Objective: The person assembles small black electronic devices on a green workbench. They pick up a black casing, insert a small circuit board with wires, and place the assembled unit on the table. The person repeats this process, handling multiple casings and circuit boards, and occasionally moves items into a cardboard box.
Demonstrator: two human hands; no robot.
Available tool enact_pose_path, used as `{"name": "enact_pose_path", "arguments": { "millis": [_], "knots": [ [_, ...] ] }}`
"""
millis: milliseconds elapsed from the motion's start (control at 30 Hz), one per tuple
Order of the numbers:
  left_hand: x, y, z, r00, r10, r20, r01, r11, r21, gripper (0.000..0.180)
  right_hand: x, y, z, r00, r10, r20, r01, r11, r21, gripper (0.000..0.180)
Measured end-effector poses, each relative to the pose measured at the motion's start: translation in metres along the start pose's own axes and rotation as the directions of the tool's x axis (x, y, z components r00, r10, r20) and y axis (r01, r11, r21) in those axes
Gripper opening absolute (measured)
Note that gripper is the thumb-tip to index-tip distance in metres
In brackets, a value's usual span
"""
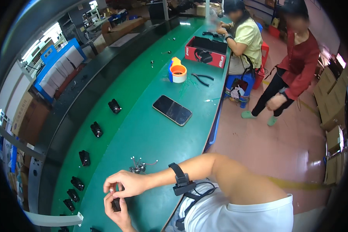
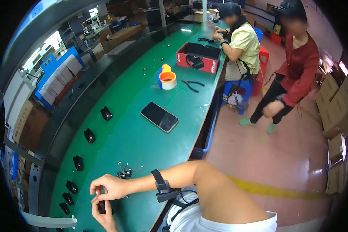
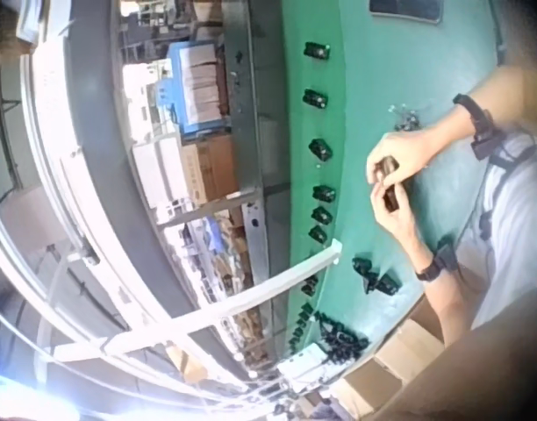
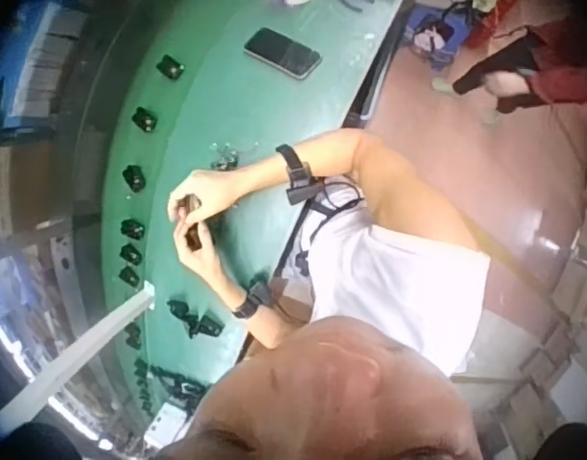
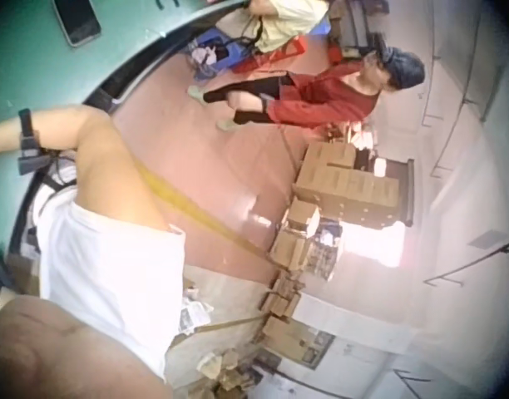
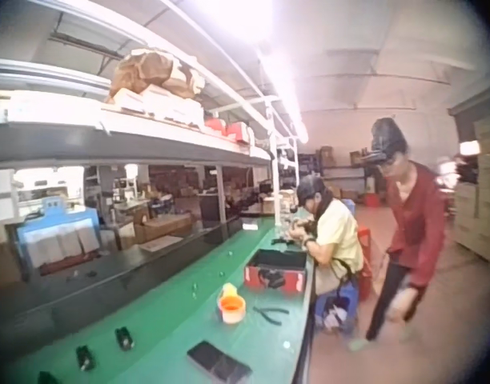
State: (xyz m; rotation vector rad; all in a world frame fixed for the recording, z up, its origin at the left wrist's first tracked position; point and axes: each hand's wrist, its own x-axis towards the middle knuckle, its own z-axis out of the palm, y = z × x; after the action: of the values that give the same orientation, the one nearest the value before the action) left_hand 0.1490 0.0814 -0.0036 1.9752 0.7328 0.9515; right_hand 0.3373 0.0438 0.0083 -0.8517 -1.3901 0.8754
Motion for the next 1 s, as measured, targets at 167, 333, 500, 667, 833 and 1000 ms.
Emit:
{"name": "enact_pose_path", "arguments": {
  "millis": [167,333,500,667,833,1000],
  "knots": [
    [-0.003,0.0,0.0,0.997,-0.071,-0.029,0.069,0.996,-0.06,0.021,-0.002,0.011,0.007,0.994,-0.057,-0.095,0.048,0.995,-0.089,0.024],
    [-0.003,-0.006,0.0,0.996,0.053,-0.072,-0.047,0.996,0.072,0.028,-0.012,0.018,0.008,0.997,0.07,-0.022,-0.071,0.997,-0.039,0.02],
    [-0.011,-0.002,0.007,0.985,0.065,-0.163,-0.058,0.997,0.047,0.046,-0.011,0.018,0.01,0.993,0.095,-0.072,-0.092,0.995,0.04,0.018],
    [-0.006,0.003,0.012,0.967,0.151,-0.206,-0.137,0.987,0.079,0.045,-0.007,0.007,0.0,0.994,0.098,-0.056,-0.096,0.994,0.043,0.019],
    [-0.001,0.034,0.02,0.982,0.13,-0.133,-0.127,0.991,0.028,0.045,-0.019,-0.032,-0.029,0.993,-0.006,-0.114,0.009,1.0,0.027,0.013],
    [0.011,0.078,0.032,0.985,0.165,0.053,-0.164,0.986,-0.025,0.042,-0.085,-0.109,-0.114,0.789,-0.002,-0.615,0.131,0.977,0.166,0.015]
  ]
}}
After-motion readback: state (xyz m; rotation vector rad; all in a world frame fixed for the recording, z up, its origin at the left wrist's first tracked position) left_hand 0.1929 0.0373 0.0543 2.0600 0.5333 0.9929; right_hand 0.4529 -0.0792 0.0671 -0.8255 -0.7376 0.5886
